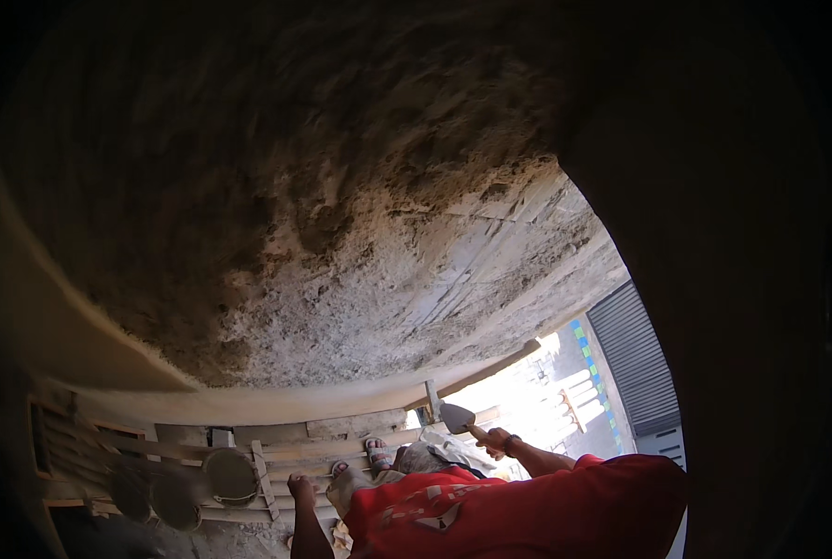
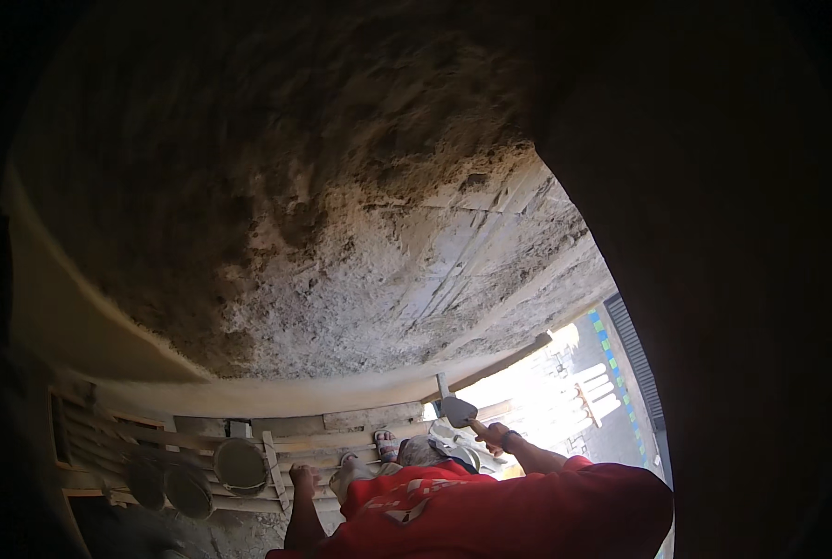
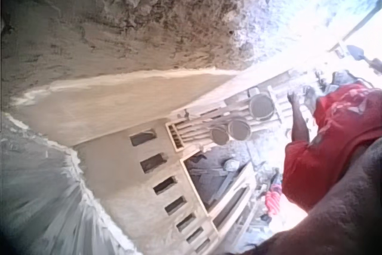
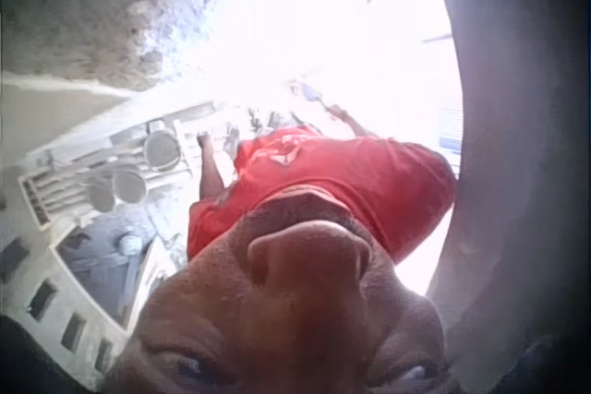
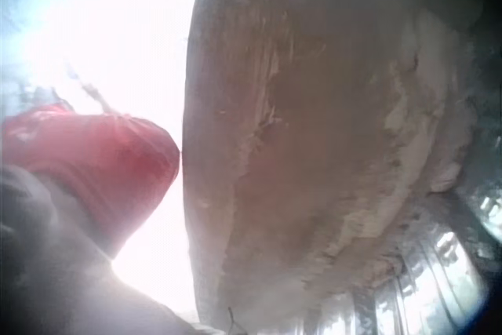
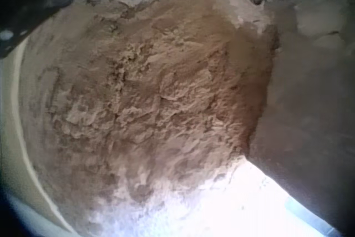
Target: The person applies cement mixture to a wall using a trowel and handles buckets of the mixture.
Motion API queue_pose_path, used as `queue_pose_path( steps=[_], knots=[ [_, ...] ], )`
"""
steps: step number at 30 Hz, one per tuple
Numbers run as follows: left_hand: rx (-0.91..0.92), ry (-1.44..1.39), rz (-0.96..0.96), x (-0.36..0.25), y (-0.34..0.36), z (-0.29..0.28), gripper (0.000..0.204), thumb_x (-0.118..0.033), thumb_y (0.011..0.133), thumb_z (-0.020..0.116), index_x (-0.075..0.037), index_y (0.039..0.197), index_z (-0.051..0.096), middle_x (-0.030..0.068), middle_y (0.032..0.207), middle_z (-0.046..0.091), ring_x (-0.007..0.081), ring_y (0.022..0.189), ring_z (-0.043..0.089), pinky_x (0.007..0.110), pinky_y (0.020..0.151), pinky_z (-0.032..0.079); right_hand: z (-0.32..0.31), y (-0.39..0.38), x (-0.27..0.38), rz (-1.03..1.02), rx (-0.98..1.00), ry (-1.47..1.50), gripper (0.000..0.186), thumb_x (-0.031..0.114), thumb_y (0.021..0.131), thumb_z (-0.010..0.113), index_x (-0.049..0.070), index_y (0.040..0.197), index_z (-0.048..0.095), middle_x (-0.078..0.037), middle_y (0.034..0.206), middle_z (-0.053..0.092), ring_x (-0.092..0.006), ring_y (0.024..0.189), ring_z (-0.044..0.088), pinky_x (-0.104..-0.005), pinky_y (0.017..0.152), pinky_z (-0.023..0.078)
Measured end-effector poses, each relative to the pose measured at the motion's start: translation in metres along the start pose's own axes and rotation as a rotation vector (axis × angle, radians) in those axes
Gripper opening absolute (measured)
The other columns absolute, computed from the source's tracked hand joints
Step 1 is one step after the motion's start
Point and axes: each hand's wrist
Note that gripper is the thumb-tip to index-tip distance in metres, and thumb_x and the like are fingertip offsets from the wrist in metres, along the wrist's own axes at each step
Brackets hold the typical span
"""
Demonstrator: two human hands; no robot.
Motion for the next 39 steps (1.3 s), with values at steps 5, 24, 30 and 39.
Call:
queue_pose_path(
  steps=[5, 24, 30, 39],
  knots=[
    [0.146, -0.006, 0.282, -0.074, 0.016, 0.062, 0.025, -0.010, 0.088, 0.048, -0.005, 0.113, 0.049, 0.0141, 0.092, 0.060, 0.0219, 0.060, 0.061, 0.032, 0.043, 0.046, 0.006, 0.016, -0.029, -0.001, -0.027, -0.036, 0.032, 0.029, 0.078, 0.069, -0.001, 0.076, 0.058, -0.008, 0.060, 0.055, -0.0182, 0.047, 0.052, -0.0328, 0.042, 0.046],
    [0.179, 0.472, -0.121, 0.068, -0.036, -0.063, 0.013, -0.007, 0.081, 0.057, -0.002, 0.070, 0.057, 0.0105, 0.070, 0.061, 0.0190, 0.056, 0.059, 0.032, 0.044, 0.050, 0.017, 0.010, -0.053, 0.051, -0.025, -0.017, 0.032, 0.030, 0.080, 0.066, 0.000, 0.084, 0.060, -0.009, 0.061, 0.057, -0.0193, 0.050, 0.057, -0.0369, 0.048, 0.054],
    [0.087, 0.297, -0.129, 0.047, -0.050, -0.063, 0.027, -0.025, 0.092, 0.052, 0.000, 0.083, 0.056, 0.0091, 0.072, 0.060, 0.0188, 0.058, 0.059, 0.031, 0.050, 0.050, 0.013, 0.018, -0.042, 0.088, 0.038, 0.005, 0.031, 0.029, 0.080, 0.066, 0.001, 0.086, 0.056, -0.008, 0.061, 0.054, -0.0186, 0.049, 0.054, -0.0366, 0.046, 0.049],
    [-0.161, -0.005, 0.039, -0.020, -0.052, 0.000, 0.030, -0.030, 0.095, 0.047, -0.005, 0.111, 0.053, 0.0120, 0.092, 0.064, 0.0216, 0.065, 0.063, 0.031, 0.057, 0.051, -0.005, 0.048, -0.022, 0.019, 0.074, -0.009, 0.030, 0.028, 0.082, 0.063, 0.004, 0.070, 0.048, -0.006, 0.057, 0.052, -0.0164, 0.043, 0.051, -0.0346, 0.040, 0.047]
  ],
)
Point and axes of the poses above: each hand's wrist, its own y-axis towards the middle knuckle, its own z-axis out of the palm, x = y × z
